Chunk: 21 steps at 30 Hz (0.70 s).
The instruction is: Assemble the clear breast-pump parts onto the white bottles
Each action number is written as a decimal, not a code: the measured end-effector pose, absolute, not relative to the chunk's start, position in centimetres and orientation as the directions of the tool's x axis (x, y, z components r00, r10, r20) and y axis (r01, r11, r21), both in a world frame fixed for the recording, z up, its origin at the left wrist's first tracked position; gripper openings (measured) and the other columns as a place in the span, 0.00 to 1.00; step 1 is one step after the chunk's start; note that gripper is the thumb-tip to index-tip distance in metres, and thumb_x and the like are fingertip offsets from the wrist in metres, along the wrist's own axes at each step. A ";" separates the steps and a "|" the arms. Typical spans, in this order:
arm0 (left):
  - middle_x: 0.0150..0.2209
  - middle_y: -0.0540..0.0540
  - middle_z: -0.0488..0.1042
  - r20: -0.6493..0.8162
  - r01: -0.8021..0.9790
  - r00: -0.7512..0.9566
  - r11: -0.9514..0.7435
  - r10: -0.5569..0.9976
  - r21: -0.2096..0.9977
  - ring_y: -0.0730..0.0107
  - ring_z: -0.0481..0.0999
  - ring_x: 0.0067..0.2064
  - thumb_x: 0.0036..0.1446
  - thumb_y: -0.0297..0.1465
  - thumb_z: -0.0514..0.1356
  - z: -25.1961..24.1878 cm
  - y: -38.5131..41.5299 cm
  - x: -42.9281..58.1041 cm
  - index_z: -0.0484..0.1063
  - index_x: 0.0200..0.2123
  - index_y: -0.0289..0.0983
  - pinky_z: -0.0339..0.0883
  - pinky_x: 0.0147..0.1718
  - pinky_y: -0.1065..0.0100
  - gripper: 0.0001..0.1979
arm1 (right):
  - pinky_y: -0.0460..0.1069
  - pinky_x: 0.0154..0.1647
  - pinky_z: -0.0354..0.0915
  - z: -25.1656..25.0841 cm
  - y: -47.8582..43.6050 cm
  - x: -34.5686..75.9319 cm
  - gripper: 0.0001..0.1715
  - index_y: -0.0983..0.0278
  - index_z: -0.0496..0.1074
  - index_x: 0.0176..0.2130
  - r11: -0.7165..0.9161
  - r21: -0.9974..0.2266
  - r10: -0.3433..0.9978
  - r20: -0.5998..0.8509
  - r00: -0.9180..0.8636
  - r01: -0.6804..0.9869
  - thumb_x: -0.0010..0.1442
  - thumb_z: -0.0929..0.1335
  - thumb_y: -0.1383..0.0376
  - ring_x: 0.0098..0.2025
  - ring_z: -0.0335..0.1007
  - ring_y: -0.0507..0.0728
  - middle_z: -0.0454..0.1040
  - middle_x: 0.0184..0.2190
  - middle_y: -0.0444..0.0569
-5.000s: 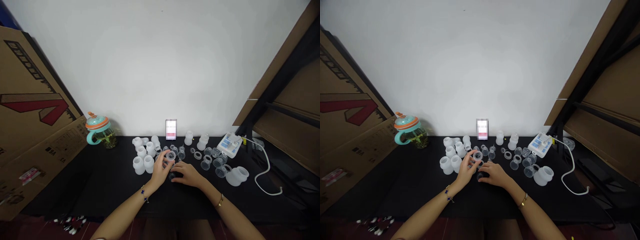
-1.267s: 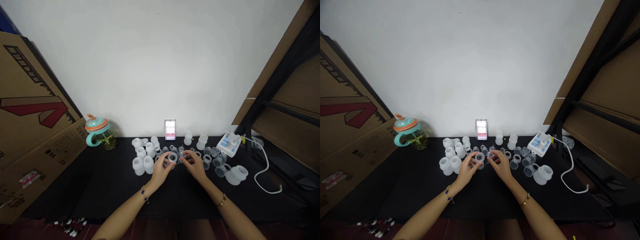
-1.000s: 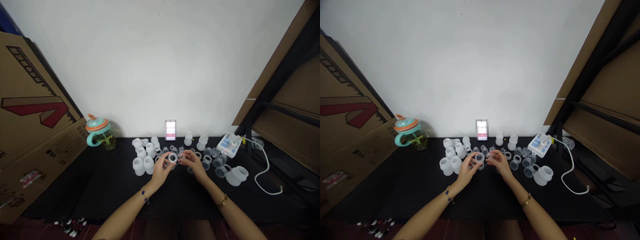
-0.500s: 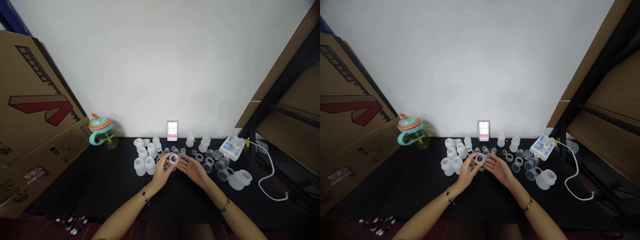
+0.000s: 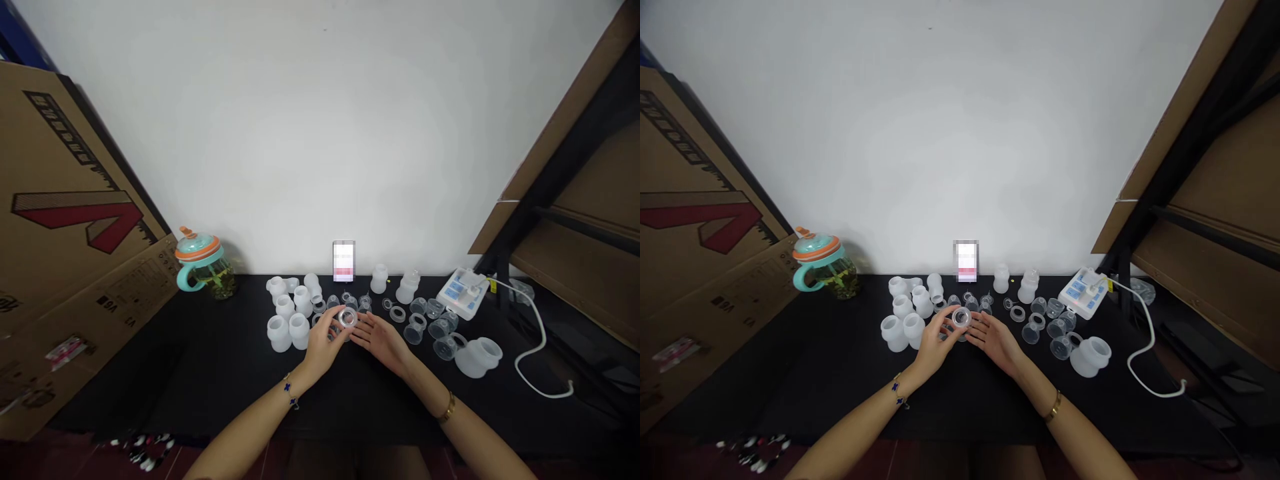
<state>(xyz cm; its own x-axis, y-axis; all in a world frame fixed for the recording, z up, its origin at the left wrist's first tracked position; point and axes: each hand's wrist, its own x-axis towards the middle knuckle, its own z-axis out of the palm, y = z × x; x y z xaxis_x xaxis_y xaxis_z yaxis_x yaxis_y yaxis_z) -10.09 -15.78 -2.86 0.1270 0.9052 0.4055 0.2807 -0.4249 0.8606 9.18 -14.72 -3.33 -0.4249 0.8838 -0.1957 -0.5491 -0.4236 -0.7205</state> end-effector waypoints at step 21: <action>0.57 0.42 0.74 0.439 0.461 0.204 -0.482 0.875 0.745 0.54 0.72 0.60 0.65 0.38 0.60 -3.4 -15.5 -10.2 0.69 0.57 0.42 0.65 0.59 0.51 0.19 | 0.57 0.61 0.65 -2.8 -15.0 9.0 0.20 0.64 0.72 0.54 -0.426 -0.721 0.881 -0.193 -0.432 -0.547 0.68 0.65 0.56 0.50 0.78 0.59 0.79 0.51 0.55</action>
<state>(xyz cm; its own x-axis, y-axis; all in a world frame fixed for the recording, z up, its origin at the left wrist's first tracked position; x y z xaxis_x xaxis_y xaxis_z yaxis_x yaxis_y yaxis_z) -10.19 -15.47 -3.36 0.2038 0.8748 0.4395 0.4613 -0.4817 0.7451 9.05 -14.97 -2.76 -0.4317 0.8811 -0.1930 -0.5470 -0.4259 -0.7207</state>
